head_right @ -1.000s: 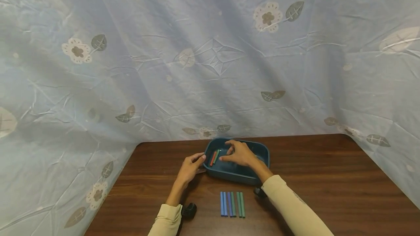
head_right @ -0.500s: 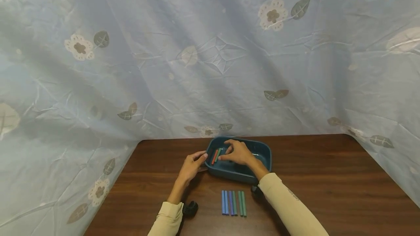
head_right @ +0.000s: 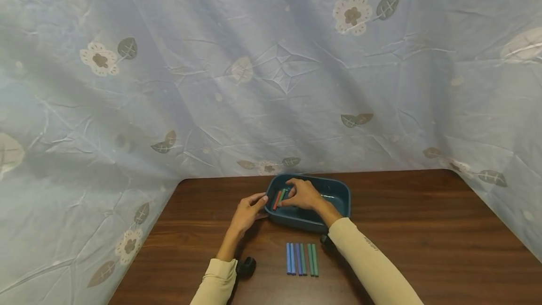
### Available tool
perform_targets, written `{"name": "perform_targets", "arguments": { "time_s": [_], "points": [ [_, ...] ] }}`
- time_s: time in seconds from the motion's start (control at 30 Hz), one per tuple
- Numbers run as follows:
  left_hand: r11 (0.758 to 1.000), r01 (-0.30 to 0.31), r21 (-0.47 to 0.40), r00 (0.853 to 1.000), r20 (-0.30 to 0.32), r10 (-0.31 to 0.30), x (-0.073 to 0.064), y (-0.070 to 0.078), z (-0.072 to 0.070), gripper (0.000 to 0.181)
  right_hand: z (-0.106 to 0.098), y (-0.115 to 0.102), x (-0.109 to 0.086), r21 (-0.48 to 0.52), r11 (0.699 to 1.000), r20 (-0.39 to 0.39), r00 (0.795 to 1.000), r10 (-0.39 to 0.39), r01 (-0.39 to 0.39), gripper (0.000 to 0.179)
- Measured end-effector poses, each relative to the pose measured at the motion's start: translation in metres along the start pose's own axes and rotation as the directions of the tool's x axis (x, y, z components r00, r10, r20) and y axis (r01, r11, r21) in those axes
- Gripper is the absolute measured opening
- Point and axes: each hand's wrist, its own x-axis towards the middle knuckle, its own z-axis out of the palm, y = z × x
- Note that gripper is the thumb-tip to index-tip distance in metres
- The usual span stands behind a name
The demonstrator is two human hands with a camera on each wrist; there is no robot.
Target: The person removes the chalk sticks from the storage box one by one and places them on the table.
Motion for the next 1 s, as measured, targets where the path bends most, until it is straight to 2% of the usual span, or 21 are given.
{"name": "perform_targets", "arguments": {
  "time_s": [0.4, 0.67, 1.0],
  "points": [
    [1.0, -0.016, 0.003, 1.0, 0.0, 0.016, 0.003, 0.005, 0.002, 0.047, 0.005, 0.006, 0.008, 0.012, 1.0, -0.034, 0.999, 0.02, -0.02, 0.085],
    [1.0, -0.01, 0.001, 1.0, 0.003, 0.01, 0.001, 0.004, 0.001, 0.049, 0.007, 0.007, 0.009, 0.006, 0.999, -0.015, 0.999, 0.045, -0.045, 0.085],
    [1.0, 0.0, 0.003, 1.0, -0.008, 0.0, -0.001, 0.001, 0.001, 0.045, 0.015, 0.007, 0.013, -0.07, 0.994, -0.015, 0.997, 0.082, -0.083, 0.084]
  ]
}}
